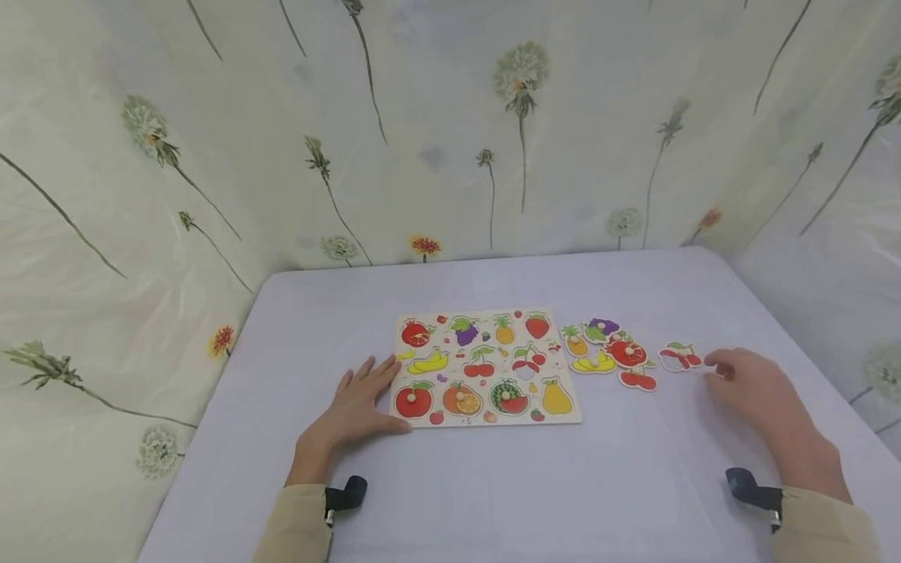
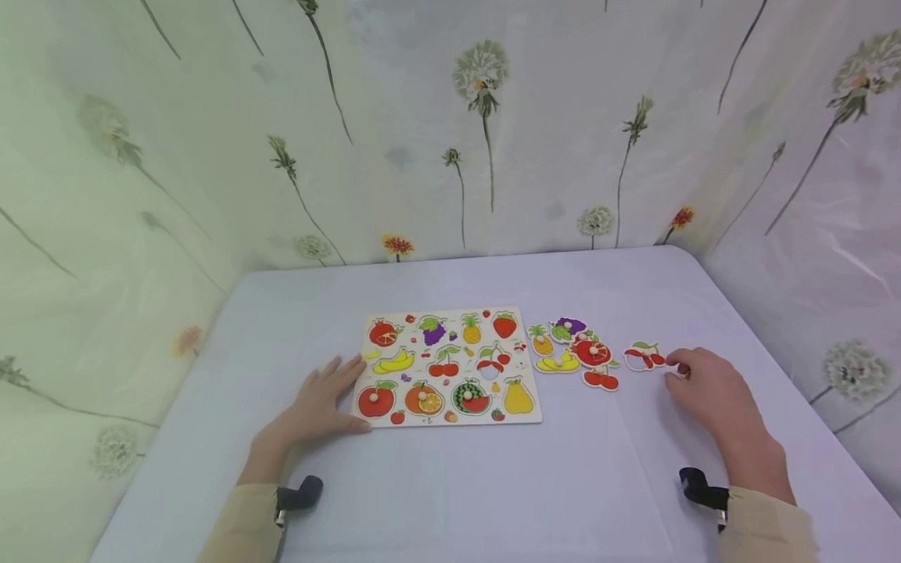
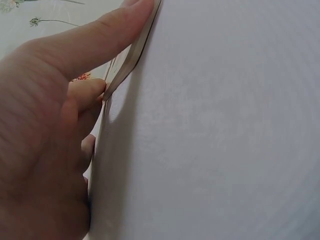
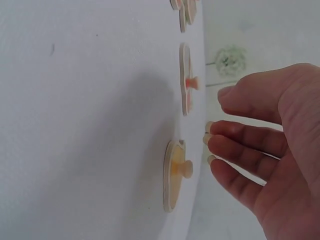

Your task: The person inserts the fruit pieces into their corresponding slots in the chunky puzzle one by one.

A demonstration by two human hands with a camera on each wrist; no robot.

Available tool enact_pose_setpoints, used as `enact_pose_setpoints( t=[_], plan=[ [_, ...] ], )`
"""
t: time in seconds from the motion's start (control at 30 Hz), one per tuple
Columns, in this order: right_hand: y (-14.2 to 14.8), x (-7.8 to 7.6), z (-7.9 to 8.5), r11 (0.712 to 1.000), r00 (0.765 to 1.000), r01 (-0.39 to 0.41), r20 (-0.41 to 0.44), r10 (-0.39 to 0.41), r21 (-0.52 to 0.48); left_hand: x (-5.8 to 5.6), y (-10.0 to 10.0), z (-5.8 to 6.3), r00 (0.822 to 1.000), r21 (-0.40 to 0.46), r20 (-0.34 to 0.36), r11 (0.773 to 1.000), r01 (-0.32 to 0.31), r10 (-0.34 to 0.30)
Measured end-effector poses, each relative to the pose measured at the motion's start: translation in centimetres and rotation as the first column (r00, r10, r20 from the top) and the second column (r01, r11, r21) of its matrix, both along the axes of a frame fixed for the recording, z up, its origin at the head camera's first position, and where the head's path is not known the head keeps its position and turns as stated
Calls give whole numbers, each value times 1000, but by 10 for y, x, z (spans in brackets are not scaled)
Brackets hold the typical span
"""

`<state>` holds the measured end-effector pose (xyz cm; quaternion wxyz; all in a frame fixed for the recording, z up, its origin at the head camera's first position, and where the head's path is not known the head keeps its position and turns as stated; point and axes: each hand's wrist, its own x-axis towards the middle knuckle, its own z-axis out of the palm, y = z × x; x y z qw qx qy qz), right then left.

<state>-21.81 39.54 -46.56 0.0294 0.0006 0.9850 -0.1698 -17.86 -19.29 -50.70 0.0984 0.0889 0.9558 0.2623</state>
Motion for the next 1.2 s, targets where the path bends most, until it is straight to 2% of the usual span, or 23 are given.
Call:
enact_pose_setpoints(
  t=[0.2,0.37,0.7,1.0,1.2],
  plan=[
    [11,-3,6,1000,1000,3,12,-3,23,-1,0,6,1000,-5,0,1000,-7,7],
    [26,-3,8,999,998,18,56,-20,32,0,1,10,1000,3,9,1000,-6,6],
    [37,5,-1,999,994,14,111,-19,47,2,2,7,1000,-4,18,1000,-25,25],
    [32,3,-9,999,999,-9,48,7,41,2,1,4,999,-16,22,1000,-23,23],
    [26,4,-10,999,999,-6,40,4,47,2,3,3,999,-3,21,1000,-25,25]
  ],
)
